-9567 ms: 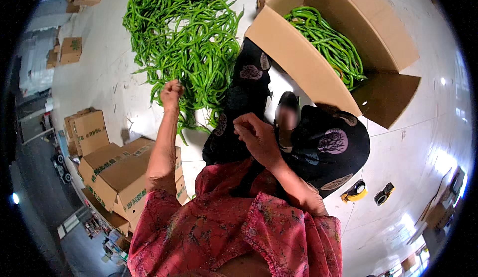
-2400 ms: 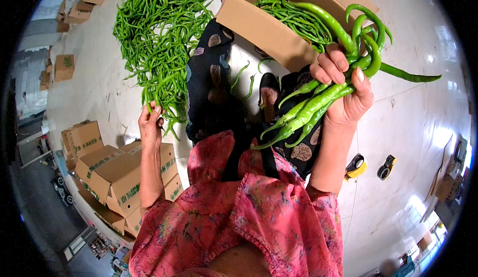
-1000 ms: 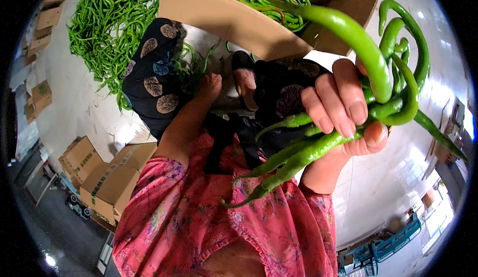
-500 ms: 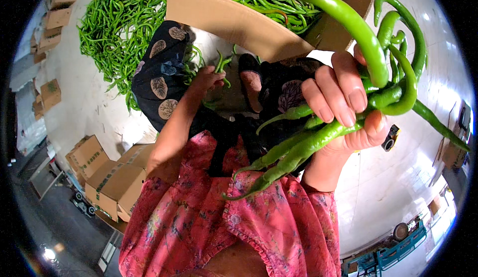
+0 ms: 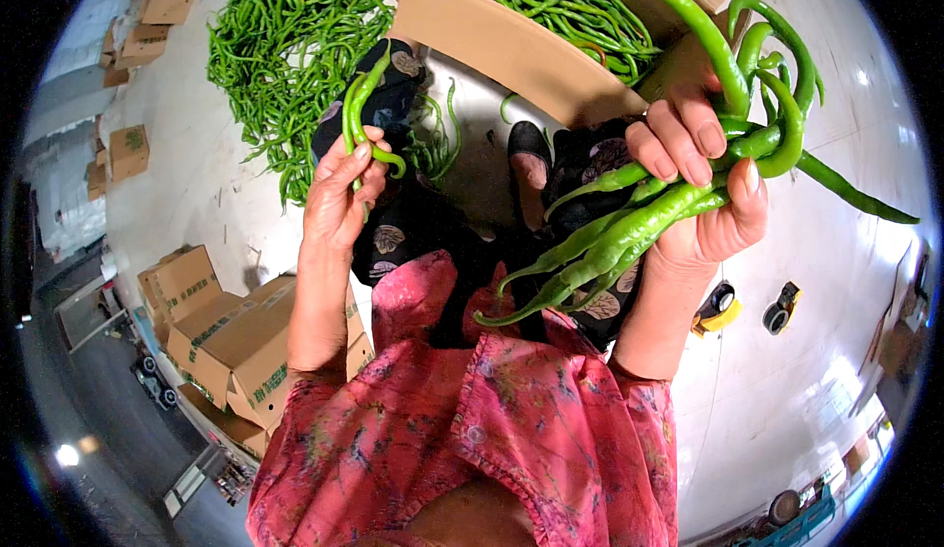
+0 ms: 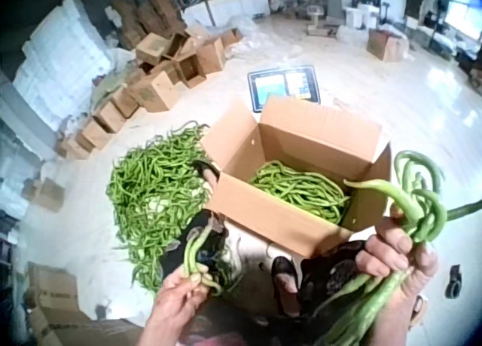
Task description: The person sorts long green peppers by hand, picking them from a pile on the floor and arranging them inside a cardboard box.
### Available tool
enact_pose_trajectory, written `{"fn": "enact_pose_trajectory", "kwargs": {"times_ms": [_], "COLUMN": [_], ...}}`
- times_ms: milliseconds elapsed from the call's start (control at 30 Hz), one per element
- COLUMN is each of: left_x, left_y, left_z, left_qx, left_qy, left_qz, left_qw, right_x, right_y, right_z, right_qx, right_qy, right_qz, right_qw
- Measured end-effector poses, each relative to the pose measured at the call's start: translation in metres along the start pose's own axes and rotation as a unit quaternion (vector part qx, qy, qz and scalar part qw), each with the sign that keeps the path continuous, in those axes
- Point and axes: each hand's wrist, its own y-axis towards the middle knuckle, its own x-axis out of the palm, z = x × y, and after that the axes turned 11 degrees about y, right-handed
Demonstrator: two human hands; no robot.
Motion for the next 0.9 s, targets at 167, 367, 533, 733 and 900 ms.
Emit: {"fn": "enact_pose_trajectory", "kwargs": {"times_ms": [167,367,533,733,900], "left_x": [0.011,0.037,0.060,0.122,0.119], "left_y": [-0.010,-0.005,0.009,0.069,0.110], "left_z": [0.021,0.033,0.040,0.070,0.058], "left_qx": [0.056,0.089,0.110,0.139,0.170], "left_qy": [-0.018,0.026,0.044,0.173,0.162], "left_qz": [-0.008,-0.022,-0.047,-0.063,0.041], "left_qw": [0.998,0.995,0.992,0.973,0.971], "right_x": [0.002,-0.001,0.000,-0.001,0.007], "right_y": [-0.002,-0.005,-0.004,-0.004,-0.004], "right_z": [0.000,-0.003,0.002,-0.001,0.000], "right_qx": [-0.002,-0.006,0.000,0.005,-0.008], "right_qy": [-0.010,-0.016,-0.016,-0.022,-0.024], "right_qz": [0.006,-0.002,-0.003,-0.017,0.017], "right_qw": [1.000,1.000,1.000,1.000,1.000]}}
